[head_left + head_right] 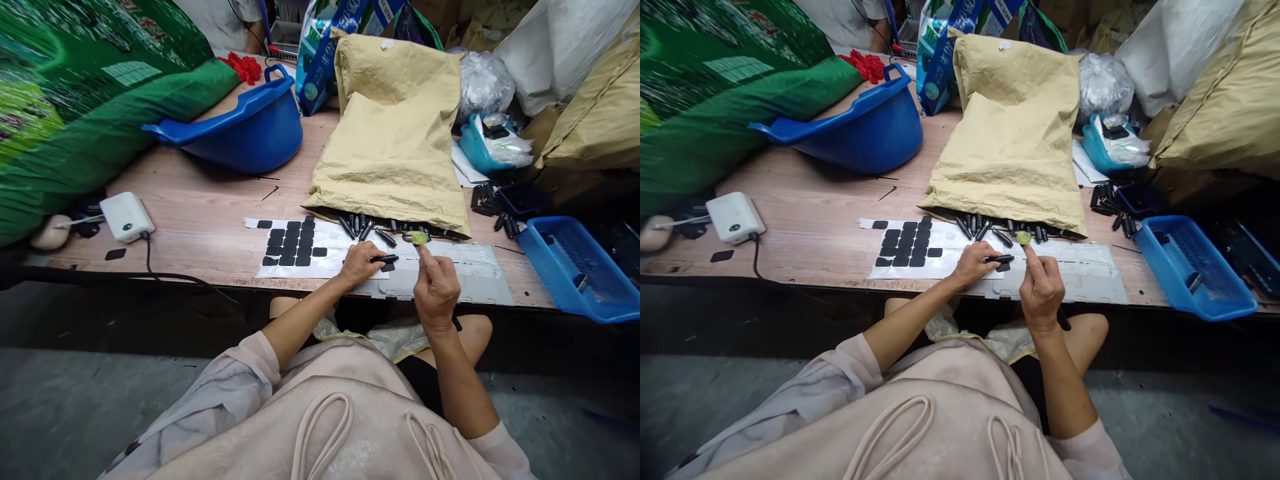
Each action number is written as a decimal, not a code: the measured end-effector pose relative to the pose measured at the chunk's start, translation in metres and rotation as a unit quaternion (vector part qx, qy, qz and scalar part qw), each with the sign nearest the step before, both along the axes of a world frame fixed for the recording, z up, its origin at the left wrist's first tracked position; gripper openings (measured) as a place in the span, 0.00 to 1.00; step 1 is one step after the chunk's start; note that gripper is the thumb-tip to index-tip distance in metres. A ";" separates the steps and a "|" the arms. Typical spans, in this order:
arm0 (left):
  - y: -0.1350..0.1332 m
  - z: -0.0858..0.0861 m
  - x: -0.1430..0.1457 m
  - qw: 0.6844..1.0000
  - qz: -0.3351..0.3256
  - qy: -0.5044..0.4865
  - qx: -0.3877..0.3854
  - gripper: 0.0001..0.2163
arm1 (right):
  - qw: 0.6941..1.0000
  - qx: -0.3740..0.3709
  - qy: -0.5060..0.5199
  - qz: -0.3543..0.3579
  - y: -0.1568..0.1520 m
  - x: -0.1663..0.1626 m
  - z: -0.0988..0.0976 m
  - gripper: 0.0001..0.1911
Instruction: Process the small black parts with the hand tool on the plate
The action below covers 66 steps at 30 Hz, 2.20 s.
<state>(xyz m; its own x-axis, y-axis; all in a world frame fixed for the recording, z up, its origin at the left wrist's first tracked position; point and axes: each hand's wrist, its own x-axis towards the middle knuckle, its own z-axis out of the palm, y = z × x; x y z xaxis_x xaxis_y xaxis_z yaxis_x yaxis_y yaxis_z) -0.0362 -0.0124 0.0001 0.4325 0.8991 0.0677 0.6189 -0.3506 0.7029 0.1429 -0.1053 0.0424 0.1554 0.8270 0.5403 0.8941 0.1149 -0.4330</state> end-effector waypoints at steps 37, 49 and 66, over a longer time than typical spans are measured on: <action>-0.010 -0.008 0.007 0.983 -0.015 0.090 0.159 0.08 | 0.998 -0.050 0.005 -0.036 -0.007 0.008 -0.012 0.19; -0.007 -0.004 0.004 0.986 -0.035 0.104 0.123 0.07 | 0.993 -0.062 0.092 -0.042 -0.013 0.020 -0.015 0.19; -0.008 -0.008 0.003 0.988 -0.044 0.064 0.130 0.12 | 0.989 -0.081 0.115 -0.043 -0.016 0.016 -0.020 0.20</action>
